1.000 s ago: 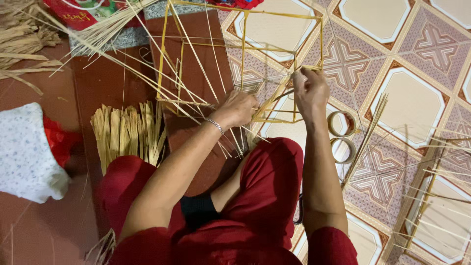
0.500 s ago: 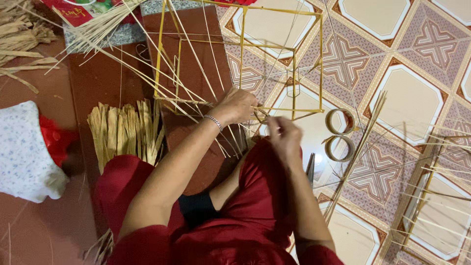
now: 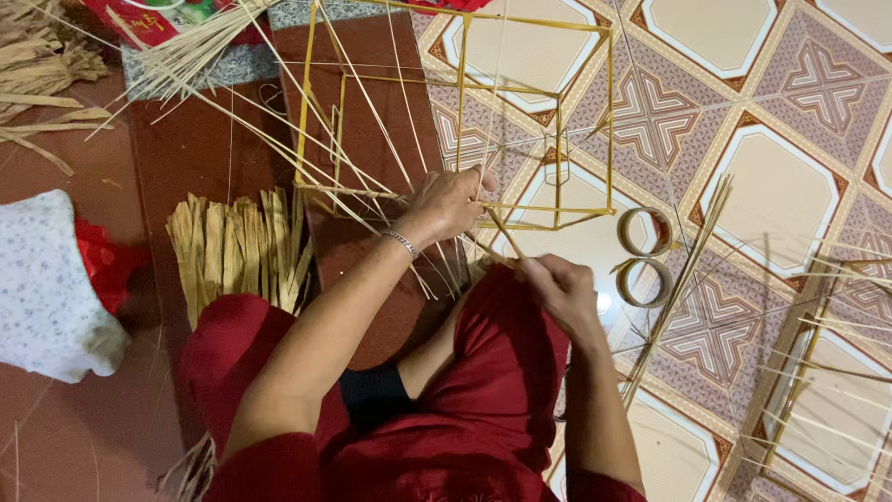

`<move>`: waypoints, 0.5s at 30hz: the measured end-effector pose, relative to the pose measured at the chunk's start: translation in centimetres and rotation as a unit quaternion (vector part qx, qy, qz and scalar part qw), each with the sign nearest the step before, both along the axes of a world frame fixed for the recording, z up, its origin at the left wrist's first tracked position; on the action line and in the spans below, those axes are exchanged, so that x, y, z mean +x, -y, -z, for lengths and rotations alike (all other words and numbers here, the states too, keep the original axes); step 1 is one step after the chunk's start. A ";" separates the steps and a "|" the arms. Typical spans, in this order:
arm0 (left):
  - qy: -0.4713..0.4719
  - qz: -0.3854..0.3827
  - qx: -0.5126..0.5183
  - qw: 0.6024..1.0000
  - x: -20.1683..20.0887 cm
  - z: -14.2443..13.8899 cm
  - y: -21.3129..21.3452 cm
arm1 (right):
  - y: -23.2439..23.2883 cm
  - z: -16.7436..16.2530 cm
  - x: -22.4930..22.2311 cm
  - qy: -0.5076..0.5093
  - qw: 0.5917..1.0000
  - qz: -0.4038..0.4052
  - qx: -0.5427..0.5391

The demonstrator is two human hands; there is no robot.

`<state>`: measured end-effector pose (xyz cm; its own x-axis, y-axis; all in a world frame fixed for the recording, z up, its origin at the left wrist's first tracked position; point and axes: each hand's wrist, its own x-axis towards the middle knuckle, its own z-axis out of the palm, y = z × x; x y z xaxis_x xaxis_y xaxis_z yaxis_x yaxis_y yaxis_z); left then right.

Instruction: The person sits on the floor and weaves thin bamboo strips onto a rectangular bamboo frame, threading and tightening each strip by hand around the frame bars. They occasionally pick up new strips from a bundle beside them and continue weaving them into the frame.

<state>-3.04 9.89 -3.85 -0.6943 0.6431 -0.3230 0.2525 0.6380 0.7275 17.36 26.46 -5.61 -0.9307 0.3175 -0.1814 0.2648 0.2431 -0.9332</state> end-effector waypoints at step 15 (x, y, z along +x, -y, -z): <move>-0.093 0.065 0.001 0.994 -0.1 -0.7 0.3 | -7.8 -2.2 -20.7 -0.134 0.946 0.062 -0.287</move>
